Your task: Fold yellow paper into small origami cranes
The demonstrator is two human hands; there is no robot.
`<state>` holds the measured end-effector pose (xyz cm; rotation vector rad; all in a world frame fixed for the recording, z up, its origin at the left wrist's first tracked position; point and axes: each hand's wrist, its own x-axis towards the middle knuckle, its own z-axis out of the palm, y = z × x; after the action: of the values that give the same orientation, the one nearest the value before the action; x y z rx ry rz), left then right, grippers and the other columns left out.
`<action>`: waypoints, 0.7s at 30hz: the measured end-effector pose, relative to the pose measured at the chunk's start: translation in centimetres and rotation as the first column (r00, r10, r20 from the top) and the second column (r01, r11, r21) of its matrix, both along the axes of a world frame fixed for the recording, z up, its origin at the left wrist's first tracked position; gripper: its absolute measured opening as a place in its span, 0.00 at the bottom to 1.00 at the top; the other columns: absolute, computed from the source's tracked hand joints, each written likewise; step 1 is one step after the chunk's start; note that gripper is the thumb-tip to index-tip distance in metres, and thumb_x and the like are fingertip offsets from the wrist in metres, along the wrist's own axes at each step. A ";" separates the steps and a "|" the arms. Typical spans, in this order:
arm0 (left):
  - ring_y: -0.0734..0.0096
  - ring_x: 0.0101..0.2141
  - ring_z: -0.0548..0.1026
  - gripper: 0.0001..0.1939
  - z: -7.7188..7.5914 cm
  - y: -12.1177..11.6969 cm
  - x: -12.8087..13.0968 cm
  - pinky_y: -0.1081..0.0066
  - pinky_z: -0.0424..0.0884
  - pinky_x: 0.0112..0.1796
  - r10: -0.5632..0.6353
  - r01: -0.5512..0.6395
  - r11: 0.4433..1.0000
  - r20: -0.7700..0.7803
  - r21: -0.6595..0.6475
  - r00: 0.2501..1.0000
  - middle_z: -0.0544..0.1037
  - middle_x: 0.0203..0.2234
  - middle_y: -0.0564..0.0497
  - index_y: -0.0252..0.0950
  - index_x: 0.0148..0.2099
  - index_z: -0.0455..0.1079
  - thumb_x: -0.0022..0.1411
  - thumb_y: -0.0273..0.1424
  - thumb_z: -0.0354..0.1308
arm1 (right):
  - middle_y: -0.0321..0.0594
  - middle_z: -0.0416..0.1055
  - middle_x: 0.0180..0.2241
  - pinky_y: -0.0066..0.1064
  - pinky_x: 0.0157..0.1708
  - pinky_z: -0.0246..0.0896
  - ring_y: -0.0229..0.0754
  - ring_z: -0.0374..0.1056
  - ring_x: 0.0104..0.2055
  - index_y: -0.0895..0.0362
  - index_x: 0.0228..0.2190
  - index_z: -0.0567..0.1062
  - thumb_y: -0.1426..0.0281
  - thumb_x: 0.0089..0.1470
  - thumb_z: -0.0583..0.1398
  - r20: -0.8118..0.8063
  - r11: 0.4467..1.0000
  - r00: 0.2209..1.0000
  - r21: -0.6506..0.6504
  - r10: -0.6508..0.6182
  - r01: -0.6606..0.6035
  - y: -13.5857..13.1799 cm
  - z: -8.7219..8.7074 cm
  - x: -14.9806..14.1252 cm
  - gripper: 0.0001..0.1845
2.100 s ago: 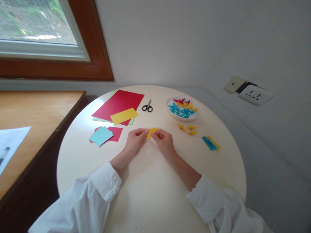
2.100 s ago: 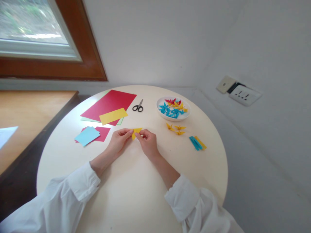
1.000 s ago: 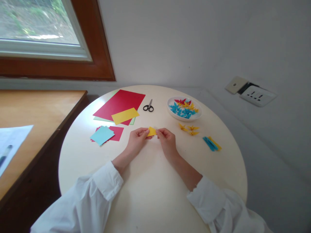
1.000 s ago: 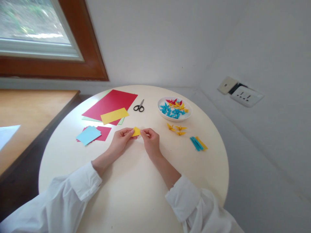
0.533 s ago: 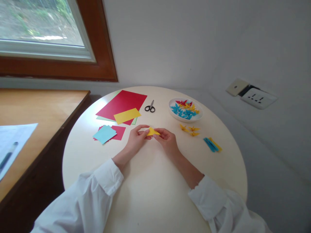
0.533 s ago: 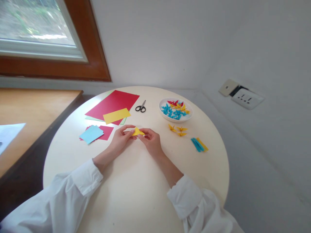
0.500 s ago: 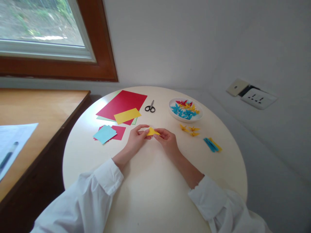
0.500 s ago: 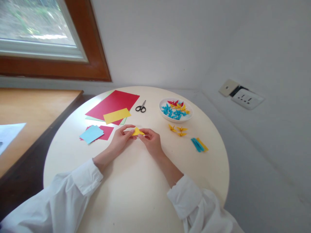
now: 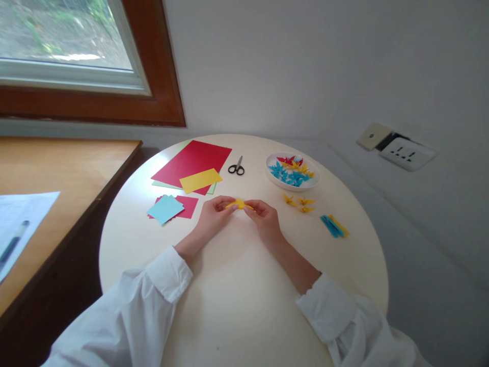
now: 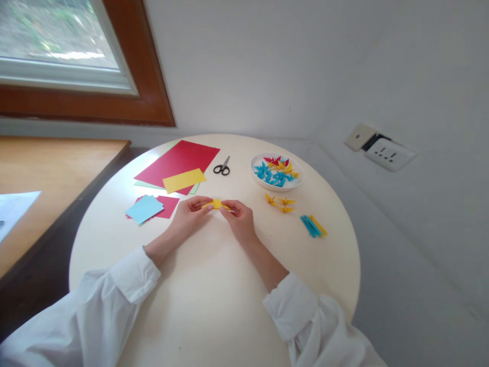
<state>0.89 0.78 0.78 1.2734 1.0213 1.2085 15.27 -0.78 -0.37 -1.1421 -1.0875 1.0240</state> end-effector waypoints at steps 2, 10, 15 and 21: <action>0.64 0.35 0.76 0.15 -0.1 0.1 0.0 0.65 0.69 0.40 0.004 -0.003 1.000 -0.020 0.008 1.000 0.79 0.32 0.45 0.31 0.34 0.72 0.45 0.36 0.64 | 0.37 0.75 0.28 0.33 0.35 0.64 0.40 0.69 0.31 0.56 0.26 0.75 0.66 0.38 0.64 0.011 1.000 1.000 -0.003 0.006 -0.006 0.0 0.0 0.0 0.09; 0.66 0.32 0.75 0.14 -0.3 0.1 -0.1 0.67 0.69 0.37 0.023 -0.020 0.999 -0.063 0.047 0.998 0.78 0.30 0.46 0.31 0.32 0.72 0.48 0.38 0.62 | 0.38 0.74 0.31 0.32 0.35 0.65 0.41 0.69 0.34 0.56 0.29 0.74 0.65 0.38 0.65 0.049 0.999 0.997 0.003 0.052 -0.052 0.0 -0.1 -0.2 0.13; 0.67 0.32 0.75 0.13 -0.4 0.1 0.0 0.68 0.69 0.36 0.021 -0.015 0.998 -0.099 0.062 0.995 0.78 0.30 0.46 0.31 0.33 0.72 0.50 0.38 0.60 | 0.38 0.73 0.33 0.33 0.36 0.65 0.41 0.69 0.35 0.55 0.30 0.73 0.66 0.38 0.64 0.057 0.998 0.996 0.011 0.065 -0.066 0.0 -0.1 -0.1 0.13; 0.68 0.31 0.74 0.13 -1.0 0.2 -0.1 0.70 0.68 0.33 0.011 0.003 0.995 -0.140 0.099 0.990 0.78 0.29 0.47 0.31 0.33 0.73 0.51 0.38 0.60 | 0.37 0.73 0.33 0.34 0.38 0.65 0.42 0.69 0.37 0.55 0.29 0.72 0.69 0.38 0.62 0.040 0.994 0.994 0.041 0.099 -0.100 0.1 -0.2 0.1 0.11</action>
<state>0.76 1.01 -0.19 1.4517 1.0764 1.1984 15.33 -0.65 -0.61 -1.0859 -1.2012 1.0550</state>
